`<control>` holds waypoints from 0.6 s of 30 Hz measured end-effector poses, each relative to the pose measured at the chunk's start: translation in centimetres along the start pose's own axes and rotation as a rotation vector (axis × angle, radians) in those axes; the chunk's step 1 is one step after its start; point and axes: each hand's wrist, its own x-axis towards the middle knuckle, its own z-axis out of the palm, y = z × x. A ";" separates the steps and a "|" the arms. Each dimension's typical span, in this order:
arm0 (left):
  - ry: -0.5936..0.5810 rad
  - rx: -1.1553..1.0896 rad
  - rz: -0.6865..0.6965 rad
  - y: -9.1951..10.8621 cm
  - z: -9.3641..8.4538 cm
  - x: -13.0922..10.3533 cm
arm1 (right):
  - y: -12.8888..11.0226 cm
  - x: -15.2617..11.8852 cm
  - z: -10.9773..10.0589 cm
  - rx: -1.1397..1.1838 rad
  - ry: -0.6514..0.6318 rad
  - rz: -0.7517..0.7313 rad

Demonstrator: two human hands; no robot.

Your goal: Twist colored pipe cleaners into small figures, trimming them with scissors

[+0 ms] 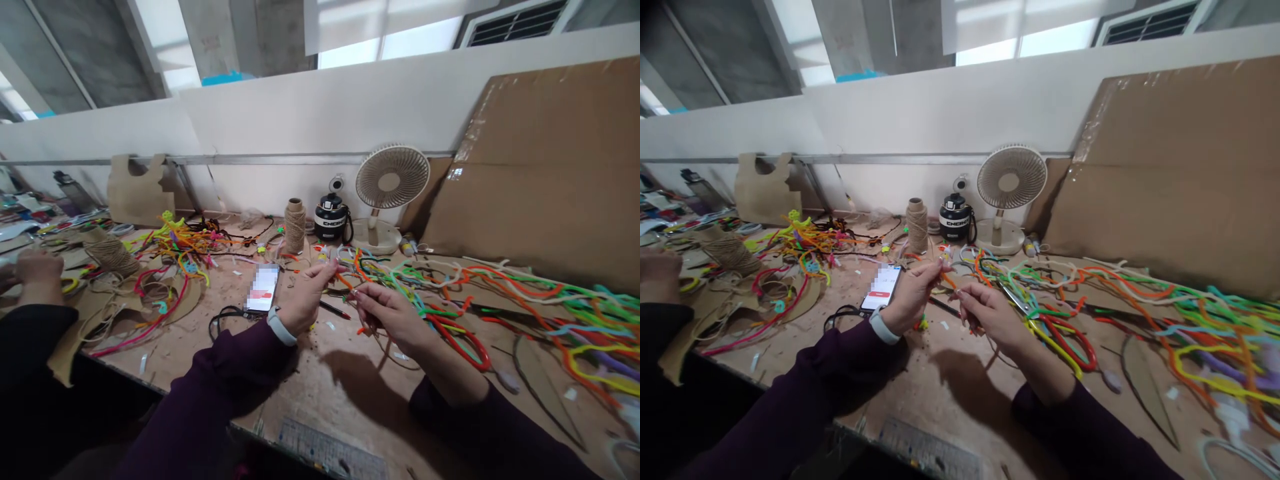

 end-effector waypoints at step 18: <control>-0.106 0.041 -0.016 -0.4 1.0 -1.6 | 0.0 -0.1 0.0 0.139 0.041 0.032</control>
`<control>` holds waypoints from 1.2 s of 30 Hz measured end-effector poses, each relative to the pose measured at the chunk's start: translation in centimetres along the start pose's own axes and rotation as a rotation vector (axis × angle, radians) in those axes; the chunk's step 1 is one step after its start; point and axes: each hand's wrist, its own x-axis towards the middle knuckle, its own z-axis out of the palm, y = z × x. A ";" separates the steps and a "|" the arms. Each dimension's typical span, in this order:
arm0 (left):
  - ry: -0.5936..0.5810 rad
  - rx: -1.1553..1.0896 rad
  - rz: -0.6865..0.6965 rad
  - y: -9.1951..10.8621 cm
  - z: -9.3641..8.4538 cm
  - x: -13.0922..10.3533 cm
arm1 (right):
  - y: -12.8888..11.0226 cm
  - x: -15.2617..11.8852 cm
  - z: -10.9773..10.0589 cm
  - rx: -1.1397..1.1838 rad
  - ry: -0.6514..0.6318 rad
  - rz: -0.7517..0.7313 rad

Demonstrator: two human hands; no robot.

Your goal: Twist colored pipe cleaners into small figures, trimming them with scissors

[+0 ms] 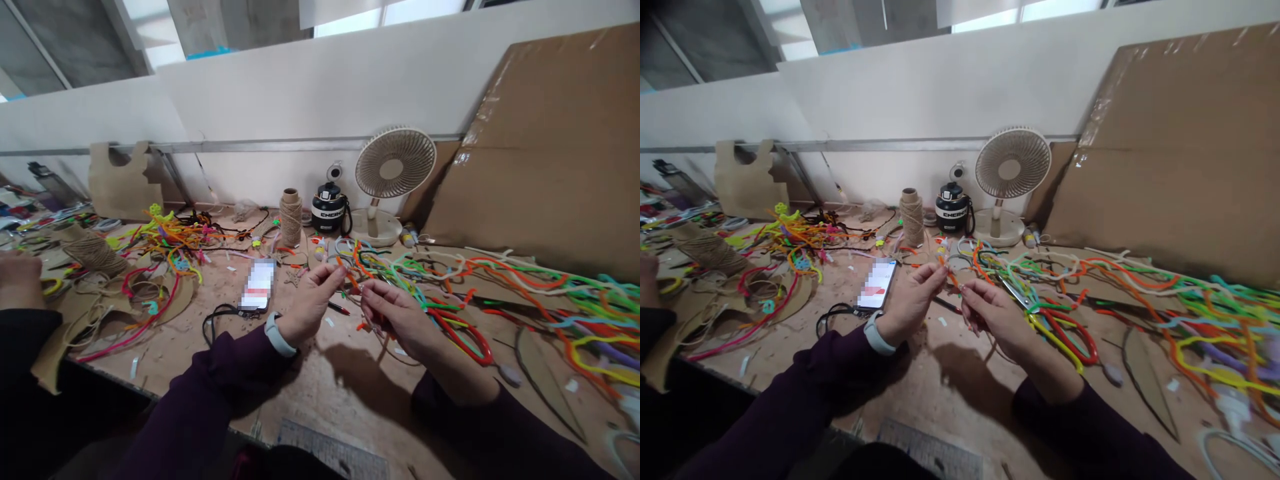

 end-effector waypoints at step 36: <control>0.100 0.639 0.329 -1.1 -4.9 -2.3 | -1.0 -1.1 -1.7 -1.163 -0.165 -0.466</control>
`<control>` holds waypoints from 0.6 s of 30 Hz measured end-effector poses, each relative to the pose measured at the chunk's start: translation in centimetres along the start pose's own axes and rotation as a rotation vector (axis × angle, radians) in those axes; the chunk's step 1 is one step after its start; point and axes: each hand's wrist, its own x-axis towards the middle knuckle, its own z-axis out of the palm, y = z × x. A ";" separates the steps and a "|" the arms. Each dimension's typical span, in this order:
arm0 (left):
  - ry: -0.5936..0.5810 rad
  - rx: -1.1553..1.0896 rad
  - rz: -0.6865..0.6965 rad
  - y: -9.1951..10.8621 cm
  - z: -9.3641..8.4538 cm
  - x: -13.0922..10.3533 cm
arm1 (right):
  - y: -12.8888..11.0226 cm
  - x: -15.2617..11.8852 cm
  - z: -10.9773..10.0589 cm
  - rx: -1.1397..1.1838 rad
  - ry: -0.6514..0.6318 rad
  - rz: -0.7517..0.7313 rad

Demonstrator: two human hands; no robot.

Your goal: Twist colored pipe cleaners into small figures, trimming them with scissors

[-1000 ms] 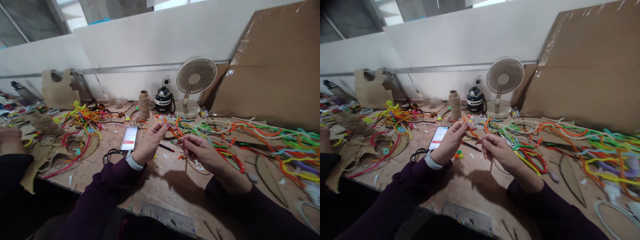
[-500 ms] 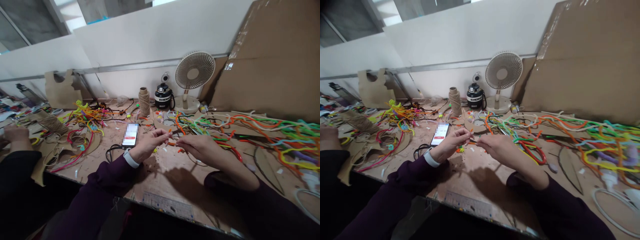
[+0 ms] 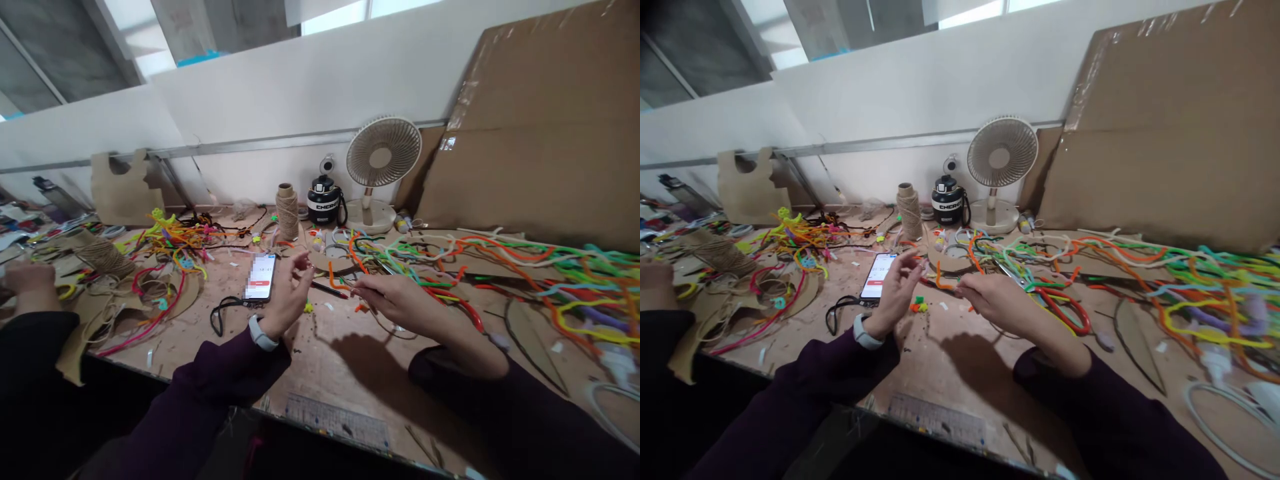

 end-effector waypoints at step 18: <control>-0.470 -0.122 -0.107 1.2 0.4 -1.7 | -0.6 -0.1 -0.4 0.036 0.043 -0.007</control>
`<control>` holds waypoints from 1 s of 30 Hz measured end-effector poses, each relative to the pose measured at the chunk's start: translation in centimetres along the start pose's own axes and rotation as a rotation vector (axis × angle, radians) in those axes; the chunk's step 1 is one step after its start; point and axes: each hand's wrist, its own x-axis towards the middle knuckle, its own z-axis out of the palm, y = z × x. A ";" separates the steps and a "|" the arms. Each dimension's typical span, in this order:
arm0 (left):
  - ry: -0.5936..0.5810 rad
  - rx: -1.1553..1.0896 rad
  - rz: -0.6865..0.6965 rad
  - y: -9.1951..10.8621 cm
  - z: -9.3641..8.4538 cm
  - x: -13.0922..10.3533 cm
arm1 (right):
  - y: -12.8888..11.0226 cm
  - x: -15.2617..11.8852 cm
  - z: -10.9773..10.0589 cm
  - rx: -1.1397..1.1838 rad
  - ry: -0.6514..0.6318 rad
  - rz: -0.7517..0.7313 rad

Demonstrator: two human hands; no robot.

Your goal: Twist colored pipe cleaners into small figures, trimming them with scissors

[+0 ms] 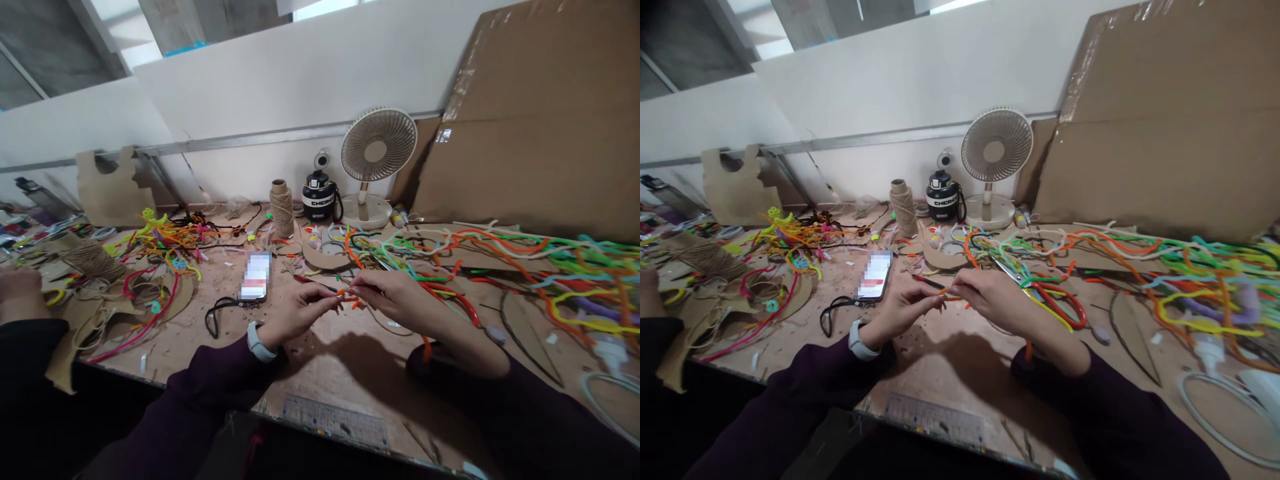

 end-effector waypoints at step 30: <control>-0.226 0.054 -0.038 -0.1 0.4 0.1 | 0.2 0.1 1.4 0.179 -0.085 0.183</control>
